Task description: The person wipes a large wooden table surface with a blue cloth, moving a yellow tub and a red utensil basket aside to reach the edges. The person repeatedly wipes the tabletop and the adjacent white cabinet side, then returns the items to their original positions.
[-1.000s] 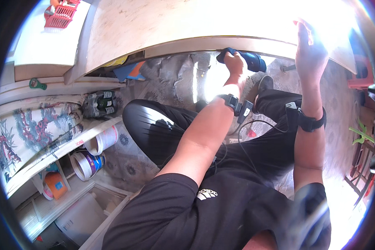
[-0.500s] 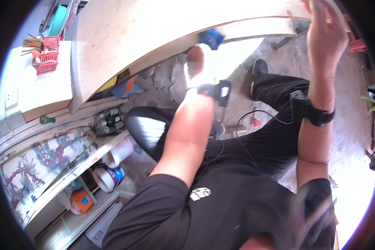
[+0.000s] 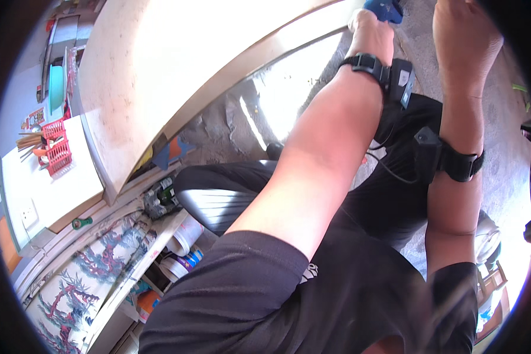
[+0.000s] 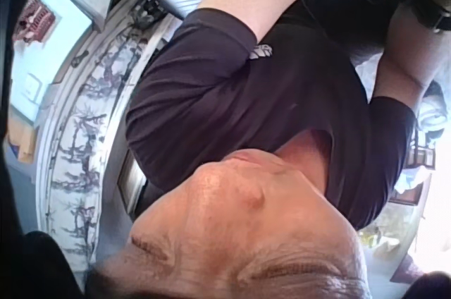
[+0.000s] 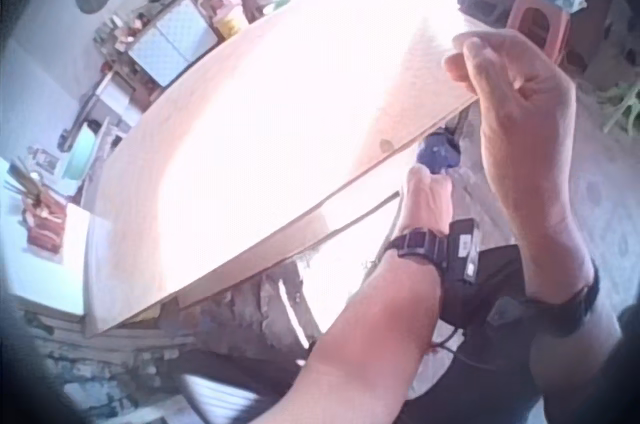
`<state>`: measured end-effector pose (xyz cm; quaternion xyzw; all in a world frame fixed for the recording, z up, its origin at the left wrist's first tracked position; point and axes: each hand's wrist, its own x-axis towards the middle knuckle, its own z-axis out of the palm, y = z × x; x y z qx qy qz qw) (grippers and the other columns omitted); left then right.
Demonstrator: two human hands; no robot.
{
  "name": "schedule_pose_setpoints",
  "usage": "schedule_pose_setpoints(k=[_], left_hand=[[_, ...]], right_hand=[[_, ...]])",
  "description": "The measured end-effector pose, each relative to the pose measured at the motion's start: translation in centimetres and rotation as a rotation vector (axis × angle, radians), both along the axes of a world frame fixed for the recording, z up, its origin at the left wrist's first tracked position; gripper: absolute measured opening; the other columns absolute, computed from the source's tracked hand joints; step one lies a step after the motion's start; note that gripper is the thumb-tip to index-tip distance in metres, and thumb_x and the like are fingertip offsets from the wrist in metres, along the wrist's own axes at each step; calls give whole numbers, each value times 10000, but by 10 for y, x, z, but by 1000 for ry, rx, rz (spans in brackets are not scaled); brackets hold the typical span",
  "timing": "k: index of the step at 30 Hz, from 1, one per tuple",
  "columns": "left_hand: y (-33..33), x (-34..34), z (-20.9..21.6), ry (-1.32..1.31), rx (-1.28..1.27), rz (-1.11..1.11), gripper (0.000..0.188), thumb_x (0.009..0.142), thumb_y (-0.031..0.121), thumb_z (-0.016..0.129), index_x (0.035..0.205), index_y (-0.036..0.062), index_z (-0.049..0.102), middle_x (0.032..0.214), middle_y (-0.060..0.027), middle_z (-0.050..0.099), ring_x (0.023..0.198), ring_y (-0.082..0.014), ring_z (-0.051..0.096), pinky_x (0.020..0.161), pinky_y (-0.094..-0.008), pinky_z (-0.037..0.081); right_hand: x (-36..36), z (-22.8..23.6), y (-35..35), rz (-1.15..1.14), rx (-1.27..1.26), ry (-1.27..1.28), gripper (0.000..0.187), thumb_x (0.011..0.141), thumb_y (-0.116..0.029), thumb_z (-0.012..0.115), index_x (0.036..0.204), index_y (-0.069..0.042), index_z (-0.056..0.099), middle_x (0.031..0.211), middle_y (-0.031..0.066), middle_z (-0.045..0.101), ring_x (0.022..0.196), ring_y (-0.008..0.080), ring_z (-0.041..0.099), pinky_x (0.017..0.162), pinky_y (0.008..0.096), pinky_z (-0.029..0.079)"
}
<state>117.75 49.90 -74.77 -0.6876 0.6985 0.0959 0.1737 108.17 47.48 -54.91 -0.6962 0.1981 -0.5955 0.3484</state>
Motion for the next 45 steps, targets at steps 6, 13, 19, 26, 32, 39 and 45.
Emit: schedule_pose_setpoints(k=[6, 13, 19, 26, 32, 39, 45], left_hand=[[73, 14, -5, 218, -138, 225, 295, 1025, 107, 507, 1212, -72, 649, 1179, -248, 708, 1085, -338, 706, 966, -471, 564], [173, 85, 17, 1205, -519, 1126, 305, 1031, 90, 489, 1255, -68, 623, 1189, -222, 704, 1082, -319, 709, 973, -454, 571], [292, 112, 56, 1988, -716, 1566, 318, 1036, 76, 473, 1291, -65, 600, 1197, -200, 700, 1079, -302, 711, 979, -439, 577], [419, 98, 123, 2235, -853, 1486, 282, 1003, 52, 533, 1246, -48, 636, 1172, -166, 697, 1044, -266, 713, 883, -423, 619], [526, 98, 209, 2083, -1369, 1572, 279, 942, 85, 571, 1197, 21, 664, 1098, -114, 711, 975, -244, 717, 895, -391, 597], [681, 205, 236, 355, -1750, 1331, 359, 993, 57, 581, 1337, -36, 631, 1235, -167, 707, 1064, -259, 710, 958, -333, 529], [722, 265, 192, -66, -838, 1419, 474, 964, 102, 541, 1434, 85, 604, 1512, -167, 561, 1335, -371, 563, 1091, -474, 489]], right_hand=[[-3, -9, -11, -148, 46, 252, 275, 1058, -225, 637, 1228, -42, 750, 1088, 62, 804, 1027, 97, 742, 885, 234, 559], [6, -10, 17, -121, 26, 258, 225, 1047, -196, 643, 1161, -55, 778, 1002, 58, 810, 960, 111, 753, 842, 260, 562], [30, 0, 91, 233, -275, 401, 288, 882, 3, 764, 1161, -45, 711, 1007, 99, 762, 924, 231, 753, 833, 327, 585], [65, -5, 238, 1078, -161, 946, 986, 837, -440, 851, 1609, -106, 336, 1560, 249, 454, 1382, 449, 516, 1075, 489, 504], [92, 12, 283, 1017, -386, 657, 812, 866, -252, 844, 1548, -72, 440, 1561, 228, 461, 1377, 443, 530, 1114, 480, 496], [177, 7, 244, 652, -540, 571, 587, 907, -89, 750, 1448, -18, 533, 1427, 227, 593, 1310, 422, 562, 1094, 475, 476], [206, -23, 230, 548, -553, 694, 445, 893, -128, 723, 1309, -10, 620, 1376, 198, 617, 1334, 412, 526, 1111, 478, 452]])
